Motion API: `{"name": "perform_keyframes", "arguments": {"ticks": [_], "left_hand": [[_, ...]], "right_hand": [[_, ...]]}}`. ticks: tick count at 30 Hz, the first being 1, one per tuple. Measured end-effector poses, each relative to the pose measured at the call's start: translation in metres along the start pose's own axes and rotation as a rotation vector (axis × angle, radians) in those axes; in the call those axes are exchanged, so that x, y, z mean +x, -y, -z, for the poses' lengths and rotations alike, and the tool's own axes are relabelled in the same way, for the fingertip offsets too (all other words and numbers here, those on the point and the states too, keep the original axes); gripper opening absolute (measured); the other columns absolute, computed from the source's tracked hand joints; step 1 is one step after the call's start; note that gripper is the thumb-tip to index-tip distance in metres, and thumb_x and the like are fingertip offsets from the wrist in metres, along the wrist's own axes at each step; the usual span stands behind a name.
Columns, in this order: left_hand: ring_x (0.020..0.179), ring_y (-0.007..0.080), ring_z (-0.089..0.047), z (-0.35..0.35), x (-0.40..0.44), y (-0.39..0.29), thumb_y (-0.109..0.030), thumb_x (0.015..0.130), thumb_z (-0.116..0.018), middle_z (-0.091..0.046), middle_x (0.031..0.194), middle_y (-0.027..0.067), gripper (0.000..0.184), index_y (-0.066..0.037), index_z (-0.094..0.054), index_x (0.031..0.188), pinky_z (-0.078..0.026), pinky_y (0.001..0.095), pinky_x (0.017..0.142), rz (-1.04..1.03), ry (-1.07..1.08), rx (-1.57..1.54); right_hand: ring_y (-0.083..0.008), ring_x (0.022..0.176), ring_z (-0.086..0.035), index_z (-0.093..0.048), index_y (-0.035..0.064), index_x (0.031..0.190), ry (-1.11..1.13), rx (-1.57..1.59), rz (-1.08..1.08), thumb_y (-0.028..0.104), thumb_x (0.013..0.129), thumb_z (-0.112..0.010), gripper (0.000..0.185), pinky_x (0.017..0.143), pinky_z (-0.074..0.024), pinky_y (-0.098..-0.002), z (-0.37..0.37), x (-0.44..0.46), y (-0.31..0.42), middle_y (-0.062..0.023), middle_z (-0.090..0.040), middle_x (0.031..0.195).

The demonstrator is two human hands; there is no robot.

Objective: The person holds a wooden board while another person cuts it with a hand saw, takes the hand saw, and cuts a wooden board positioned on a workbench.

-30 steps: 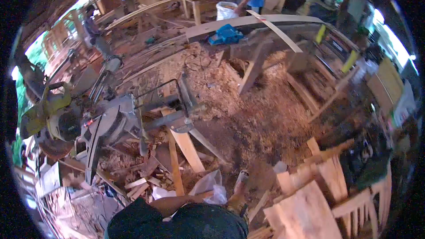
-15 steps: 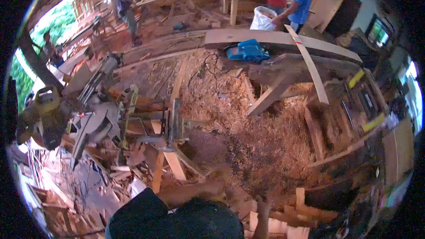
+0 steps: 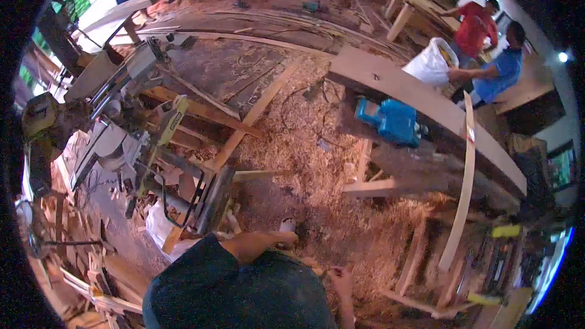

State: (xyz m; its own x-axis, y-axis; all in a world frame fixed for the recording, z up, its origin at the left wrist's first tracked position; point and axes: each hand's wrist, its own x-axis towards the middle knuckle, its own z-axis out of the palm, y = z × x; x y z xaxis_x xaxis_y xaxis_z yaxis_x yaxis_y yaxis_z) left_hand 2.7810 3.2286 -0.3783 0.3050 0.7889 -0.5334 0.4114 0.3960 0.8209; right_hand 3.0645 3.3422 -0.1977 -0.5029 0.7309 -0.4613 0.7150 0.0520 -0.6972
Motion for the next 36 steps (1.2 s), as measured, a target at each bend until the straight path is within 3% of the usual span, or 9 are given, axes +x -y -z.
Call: {"name": "perform_keyframes", "arguments": {"ticks": [5,12,17,20,21,24,29,30,36], "left_hand": [[0.108,0.0295,-0.059,0.064,-0.008,0.012,-0.054,0.083,-0.067,-0.063,0.119,0.0158,0.061,-0.008,-0.063,0.122,-0.045,0.0470,0.095,0.073,-0.079,-0.147],[0.114,0.0304,-0.058,0.167,0.011,0.030,-0.057,0.080,-0.070,-0.061,0.124,0.0171,0.070,-0.007,-0.060,0.129,-0.046,0.0447,0.098,0.127,-0.251,-0.375],[0.117,0.0311,-0.057,0.261,0.030,0.028,-0.059,0.078,-0.072,-0.059,0.129,0.0180,0.077,-0.007,-0.059,0.133,-0.047,0.0430,0.099,0.028,-0.800,-0.689],[0.143,0.0370,-0.032,0.310,0.025,0.028,-0.070,0.069,-0.072,-0.031,0.155,0.0205,0.102,-0.013,-0.042,0.149,-0.030,0.0430,0.117,0.528,-0.976,-0.196],[0.148,0.0409,-0.018,0.336,0.007,0.012,-0.073,0.065,-0.073,-0.012,0.162,0.0225,0.111,-0.017,-0.036,0.153,-0.023,0.0433,0.121,0.552,-0.927,-0.285],[0.149,0.0402,-0.019,0.413,-0.038,-0.057,-0.074,0.064,-0.073,-0.013,0.161,0.0240,0.114,-0.017,-0.033,0.154,-0.023,0.0440,0.121,0.687,-0.858,-0.368],[0.148,0.0404,-0.022,0.459,0.000,0.058,-0.076,0.067,-0.071,-0.019,0.160,0.0237,0.110,-0.021,-0.032,0.154,-0.025,0.0452,0.120,0.665,-0.645,-0.216],[0.144,0.0374,-0.030,0.473,0.002,0.071,-0.059,0.081,-0.071,-0.029,0.155,0.0226,0.093,-0.016,-0.032,0.153,-0.029,0.0443,0.118,0.626,-0.637,-0.119],[0.128,0.0354,-0.041,0.622,0.019,0.115,-0.047,0.088,-0.063,-0.043,0.137,0.0205,0.063,-0.012,-0.045,0.137,-0.036,0.0433,0.108,0.387,-0.369,-0.138]], "right_hand": [[-0.0178,0.086,-0.067,-0.068,-0.0002,0.108,-0.114,0.220,-0.152,0.014,0.084,-0.074,0.028,0.077,-0.0541,-0.0325,0.054,0.136,0.047,-0.0069,-0.069,0.088],[-0.0139,0.085,-0.066,-0.067,-0.0013,0.104,0.149,-0.005,0.303,0.012,0.086,-0.072,0.023,0.077,-0.0532,-0.0277,0.071,0.285,0.252,-0.0078,-0.070,0.092],[-0.0120,0.087,-0.065,-0.067,0.0002,0.105,0.303,0.111,0.540,0.009,0.086,-0.072,0.022,0.079,-0.0529,-0.0267,0.076,0.388,0.353,-0.0073,-0.071,0.093],[-0.0115,0.088,-0.066,-0.067,0.0012,0.105,0.321,0.072,0.611,0.009,0.086,-0.072,0.021,0.078,-0.0532,-0.0269,0.094,0.412,0.433,-0.0063,-0.071,0.093],[-0.0132,0.086,-0.067,-0.068,0.0013,0.105,0.318,0.129,0.598,0.009,0.085,-0.073,0.022,0.078,-0.0537,-0.0284,0.094,0.425,0.445,-0.0069,-0.072,0.092],[-0.0166,0.084,-0.068,-0.067,0.0017,0.105,0.123,0.011,0.717,0.010,0.083,-0.074,0.024,0.079,-0.0539,-0.0301,0.088,0.466,0.470,-0.0093,-0.072,0.091],[-0.0384,0.112,-0.059,-0.065,0.0019,0.110,-0.125,-0.074,0.809,0.013,0.079,-0.074,0.034,0.099,-0.0467,-0.0464,0.061,0.522,0.493,-0.0198,-0.065,0.118],[-0.0400,0.114,-0.058,-0.064,0.0013,0.112,-0.161,-0.092,0.781,0.014,0.080,-0.074,0.036,0.101,-0.0457,-0.0473,0.055,0.533,0.500,-0.0216,-0.063,0.121],[-0.0441,0.128,-0.048,-0.056,-0.0016,0.129,-0.338,-0.166,0.446,0.019,0.081,-0.075,0.056,0.109,-0.0383,-0.0502,0.017,0.592,0.526,-0.0284,-0.051,0.137]]}}
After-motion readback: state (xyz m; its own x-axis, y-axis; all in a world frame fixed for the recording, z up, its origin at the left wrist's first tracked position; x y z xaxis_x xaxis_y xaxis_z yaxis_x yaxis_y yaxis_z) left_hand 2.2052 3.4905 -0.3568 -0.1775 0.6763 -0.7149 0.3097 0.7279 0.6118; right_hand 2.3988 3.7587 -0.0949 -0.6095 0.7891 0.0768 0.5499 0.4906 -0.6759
